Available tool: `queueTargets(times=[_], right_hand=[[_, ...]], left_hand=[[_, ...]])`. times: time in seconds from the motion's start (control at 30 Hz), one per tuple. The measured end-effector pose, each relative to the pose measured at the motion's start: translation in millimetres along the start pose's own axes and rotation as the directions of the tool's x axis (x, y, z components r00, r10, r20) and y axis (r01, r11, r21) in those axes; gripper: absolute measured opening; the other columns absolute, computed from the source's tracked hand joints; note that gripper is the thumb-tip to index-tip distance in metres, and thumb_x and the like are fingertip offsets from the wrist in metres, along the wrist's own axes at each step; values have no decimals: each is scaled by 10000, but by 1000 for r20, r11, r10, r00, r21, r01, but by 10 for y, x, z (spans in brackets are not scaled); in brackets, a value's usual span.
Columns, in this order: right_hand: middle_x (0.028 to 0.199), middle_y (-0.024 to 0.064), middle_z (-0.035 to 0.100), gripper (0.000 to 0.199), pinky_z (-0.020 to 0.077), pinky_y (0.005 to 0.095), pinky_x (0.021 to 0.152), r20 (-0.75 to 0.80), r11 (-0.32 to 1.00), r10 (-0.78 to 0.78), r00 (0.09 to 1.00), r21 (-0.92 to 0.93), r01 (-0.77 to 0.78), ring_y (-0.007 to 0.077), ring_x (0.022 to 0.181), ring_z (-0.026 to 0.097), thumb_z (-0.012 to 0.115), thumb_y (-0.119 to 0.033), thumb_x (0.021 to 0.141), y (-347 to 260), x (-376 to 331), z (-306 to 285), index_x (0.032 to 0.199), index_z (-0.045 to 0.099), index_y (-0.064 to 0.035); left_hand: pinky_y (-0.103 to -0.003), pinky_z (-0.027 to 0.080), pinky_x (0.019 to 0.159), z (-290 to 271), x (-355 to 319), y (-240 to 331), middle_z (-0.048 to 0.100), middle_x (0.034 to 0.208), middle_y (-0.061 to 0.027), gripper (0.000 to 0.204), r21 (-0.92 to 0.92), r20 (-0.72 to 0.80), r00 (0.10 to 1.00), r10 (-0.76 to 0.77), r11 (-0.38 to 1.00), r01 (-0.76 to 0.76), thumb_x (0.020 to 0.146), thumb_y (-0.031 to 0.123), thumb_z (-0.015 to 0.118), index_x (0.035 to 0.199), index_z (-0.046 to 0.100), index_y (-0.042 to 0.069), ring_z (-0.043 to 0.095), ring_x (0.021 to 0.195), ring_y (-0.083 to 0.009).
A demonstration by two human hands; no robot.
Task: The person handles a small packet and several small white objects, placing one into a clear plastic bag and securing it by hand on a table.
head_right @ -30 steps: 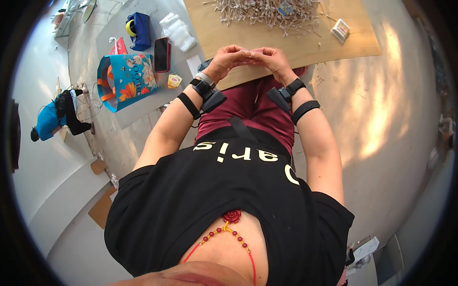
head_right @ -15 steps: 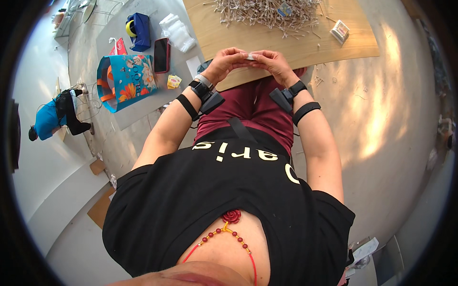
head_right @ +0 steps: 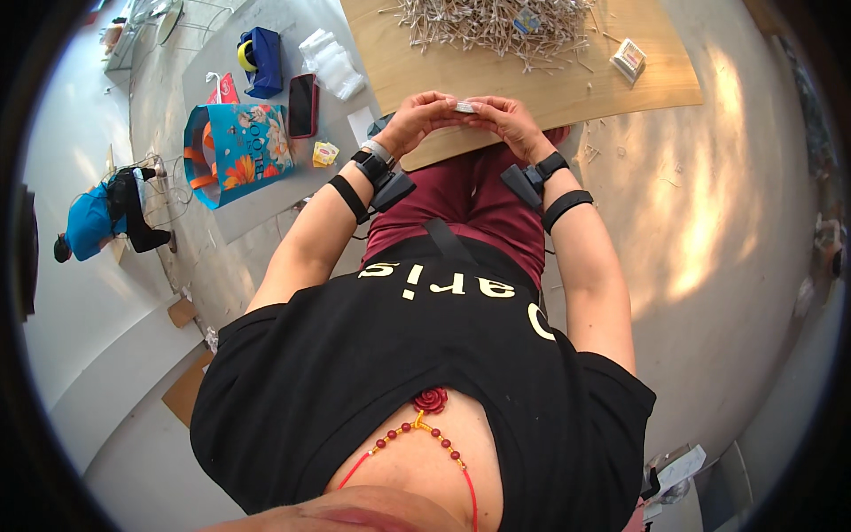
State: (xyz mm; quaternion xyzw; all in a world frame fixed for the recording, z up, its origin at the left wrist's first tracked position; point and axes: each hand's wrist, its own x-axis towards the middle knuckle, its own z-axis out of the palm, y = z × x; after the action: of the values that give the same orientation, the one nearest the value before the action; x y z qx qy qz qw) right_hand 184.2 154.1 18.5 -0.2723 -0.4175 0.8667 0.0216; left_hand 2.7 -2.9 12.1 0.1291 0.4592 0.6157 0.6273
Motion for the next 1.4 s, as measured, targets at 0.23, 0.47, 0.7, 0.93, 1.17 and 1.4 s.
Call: queueTargets(times=[0.23, 0.47, 0.7, 0.93, 1.17, 1.4], right_hand=[[1187, 93, 715, 321, 577, 269, 941, 17, 992, -120, 993, 45, 119, 152, 1055, 702, 668, -123, 1018, 109, -69, 68, 1293, 650, 40], [1022, 20, 725, 338, 550, 216, 765, -64, 965, -217, 974, -163, 204, 65, 831, 671, 686, -149, 1011, 154, -148, 220, 1309, 657, 6], [831, -36, 686, 250, 408, 176, 606, -124, 947, -274, 954, -207, 245, 24, 686, 556, 715, -194, 997, 104, -394, 425, 1168, 744, -14], [840, -39, 698, 228, 409, 180, 627, -118, 939, -312, 943, -189, 287, 17, 702, 560, 703, -214, 1005, -244, -690, 734, 1125, 762, -29], [869, -35, 711, 234, 412, 186, 642, -143, 885, -398, 906, -319, 339, 16, 725, 573, 702, -233, 1007, -491, -853, 904, 1115, 768, -36], [888, -23, 719, 204, 467, 204, 719, -101, 849, -466, 879, -332, 412, 33, 765, 584, 711, -182, 999, -574, -891, 969, 1105, 770, -18]], left_hand=[[-389, 579, 1020, 29, -37, -46, 693, 1179, -119, 265, -12, 17, 1000, 24, 1000, -23, 1022, 170, 672, 1205, 626, -16, 700, 1087, -223], [-303, 596, 883, 20, -165, -57, 720, 1091, -111, 330, 208, 4, 987, 159, 966, -156, 1011, 158, 688, 1273, 610, -28, 715, 1016, -181], [-196, 482, 710, 253, -501, 113, 711, 927, -1, 244, 352, -63, 973, 221, 918, -185, 1010, 205, 702, 1167, 704, 18, 606, 786, -50], [-204, 484, 734, 481, -694, 402, 694, 919, 30, 216, 335, -55, 951, 304, 903, -269, 1015, 225, 698, 1101, 727, 29, 585, 788, -34], [-215, 505, 731, 747, -849, 593, 705, 912, 17, 195, 308, -97, 919, 381, 890, -336, 993, 195, 729, 1081, 726, 21, 616, 799, -42], [-220, 509, 734, 785, -899, 654, 715, 910, -3, 157, 290, -57, 884, 463, 855, -429, 986, 131, 725, 1067, 729, -4, 623, 803, -55]])
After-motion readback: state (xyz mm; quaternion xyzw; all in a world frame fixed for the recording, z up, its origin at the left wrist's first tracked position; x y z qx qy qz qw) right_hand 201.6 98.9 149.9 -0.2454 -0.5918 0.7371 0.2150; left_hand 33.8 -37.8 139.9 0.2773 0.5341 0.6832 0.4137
